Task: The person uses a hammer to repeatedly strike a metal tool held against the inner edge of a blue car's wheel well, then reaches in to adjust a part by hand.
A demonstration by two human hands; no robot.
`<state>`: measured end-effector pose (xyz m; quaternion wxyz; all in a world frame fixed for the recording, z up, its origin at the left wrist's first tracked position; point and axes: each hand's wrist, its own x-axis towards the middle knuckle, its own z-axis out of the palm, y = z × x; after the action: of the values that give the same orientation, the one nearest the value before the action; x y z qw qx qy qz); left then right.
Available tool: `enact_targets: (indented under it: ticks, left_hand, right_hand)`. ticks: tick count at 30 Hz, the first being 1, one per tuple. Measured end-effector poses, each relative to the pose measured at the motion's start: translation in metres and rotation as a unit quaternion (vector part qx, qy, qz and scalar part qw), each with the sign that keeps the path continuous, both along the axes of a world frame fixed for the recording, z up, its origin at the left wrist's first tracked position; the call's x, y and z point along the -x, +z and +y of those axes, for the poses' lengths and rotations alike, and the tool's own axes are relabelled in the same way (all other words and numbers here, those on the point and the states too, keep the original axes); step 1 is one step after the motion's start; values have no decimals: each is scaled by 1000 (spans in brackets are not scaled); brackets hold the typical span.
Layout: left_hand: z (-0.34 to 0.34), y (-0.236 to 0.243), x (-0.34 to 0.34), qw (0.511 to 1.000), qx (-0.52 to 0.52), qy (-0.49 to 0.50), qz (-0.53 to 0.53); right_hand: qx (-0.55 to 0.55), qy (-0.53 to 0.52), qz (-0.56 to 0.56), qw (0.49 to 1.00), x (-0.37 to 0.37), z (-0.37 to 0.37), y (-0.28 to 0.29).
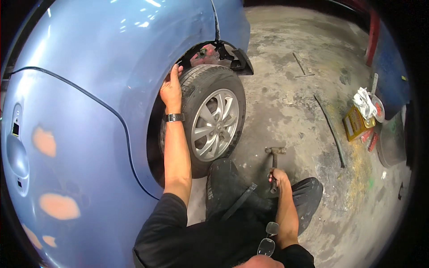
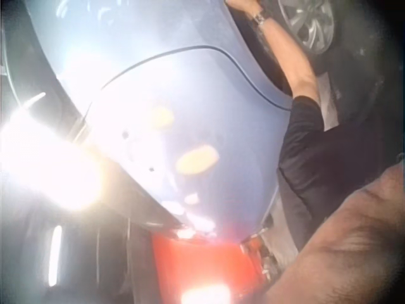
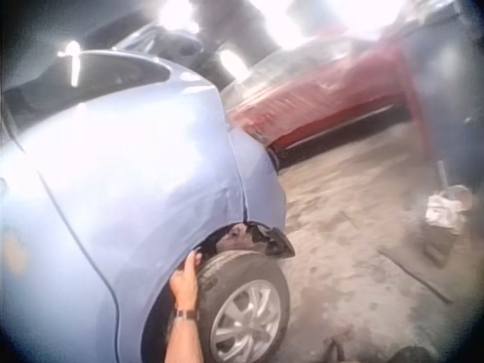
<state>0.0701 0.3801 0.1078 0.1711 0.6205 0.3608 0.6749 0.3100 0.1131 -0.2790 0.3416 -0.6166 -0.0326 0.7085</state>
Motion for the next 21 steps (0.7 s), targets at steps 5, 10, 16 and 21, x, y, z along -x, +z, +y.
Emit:
enact_targets:
  ticks: [5, 10, 16, 21]
  left_hand:
    - [-29, -37, 2, 995, 86, -42, -31]
    - [-60, -32, -9, 977, 190, -89, -23]
    - [-25, -6, -6, 966, 26, -173, -190]
    - [-19, -6, -11, 989, -24, -51, -138]
  right_hand:
    - [13, 13, 9, 1000, 6, -12, -1]
    - [26, 20, 24, 999, 9, -16, -7]
    - [18, 21, -20, 999, 18, -14, -1]
    - [11, 77, -63, 995, 13, -16, -6]
